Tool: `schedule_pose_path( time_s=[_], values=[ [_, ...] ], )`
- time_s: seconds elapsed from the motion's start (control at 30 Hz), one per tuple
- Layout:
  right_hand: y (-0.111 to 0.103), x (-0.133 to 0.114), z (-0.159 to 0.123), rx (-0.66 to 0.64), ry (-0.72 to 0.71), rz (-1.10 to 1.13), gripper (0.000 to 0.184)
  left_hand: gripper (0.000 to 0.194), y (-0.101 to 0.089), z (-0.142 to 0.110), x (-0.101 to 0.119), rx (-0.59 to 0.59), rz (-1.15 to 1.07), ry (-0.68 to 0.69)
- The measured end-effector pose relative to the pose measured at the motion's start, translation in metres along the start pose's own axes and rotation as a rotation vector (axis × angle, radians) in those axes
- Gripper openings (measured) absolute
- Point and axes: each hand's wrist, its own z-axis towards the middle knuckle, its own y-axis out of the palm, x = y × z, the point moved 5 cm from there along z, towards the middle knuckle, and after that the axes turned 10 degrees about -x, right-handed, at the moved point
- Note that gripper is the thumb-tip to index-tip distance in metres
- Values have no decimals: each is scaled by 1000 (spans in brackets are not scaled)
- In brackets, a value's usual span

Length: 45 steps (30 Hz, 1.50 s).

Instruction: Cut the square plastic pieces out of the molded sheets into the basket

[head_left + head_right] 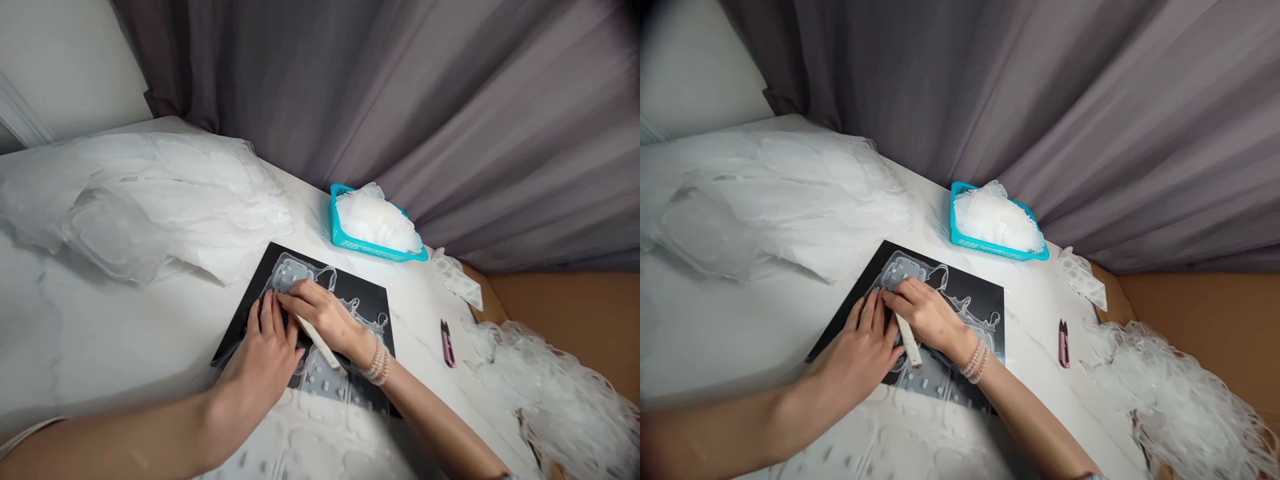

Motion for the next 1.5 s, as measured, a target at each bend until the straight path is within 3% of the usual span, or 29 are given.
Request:
schedule_pose_path(
  time_s=[0.2,0.3,0.43,0.5,0.57,0.63,0.77,0.97,1.07,1.17,1.23,1.27,1.3,1.4,1.43,1.5],
  values=[
    [8,-4,1,-64,-16,29,36,57,0,-1,0,16,-70,9],
    [5,5,3,-10,42,316,34,59,1,-2,0,27,-76,0],
    [-30,74,-17,353,288,680,25,64,4,-2,0,32,-35,-29],
    [-55,116,-42,537,397,717,32,67,5,-2,1,31,-14,-27],
    [-76,147,-71,658,501,802,27,69,5,-2,3,39,-8,-23],
    [-83,163,-98,770,670,1099,21,69,4,-1,2,44,-25,-34],
    [-81,145,-121,920,792,1456,19,68,2,-1,-1,43,-5,-38],
    [-80,125,-119,1105,863,1569,17,69,-1,-3,-1,71,43,0],
    [-77,120,-113,1091,873,1568,13,65,-14,0,-10,134,-45,31],
    [-73,98,-97,993,780,1479,13,44,-43,9,-30,230,-321,127],
    [-75,68,-82,954,654,1338,18,48,-61,20,-50,234,-691,167],
    [-77,49,-74,911,581,1241,19,52,-64,28,-60,172,-965,154],
    [-79,29,-65,829,505,1134,19,57,-61,36,-67,50,-1281,127],
    [-79,-30,-39,353,231,817,21,71,-38,50,-64,-488,-2114,-5],
    [-78,-40,-36,258,193,751,21,71,-32,51,-62,-619,-2255,-41],
    [-80,-36,-36,283,289,705,20,60,-23,52,-63,-684,-2324,-84]
  ],
)
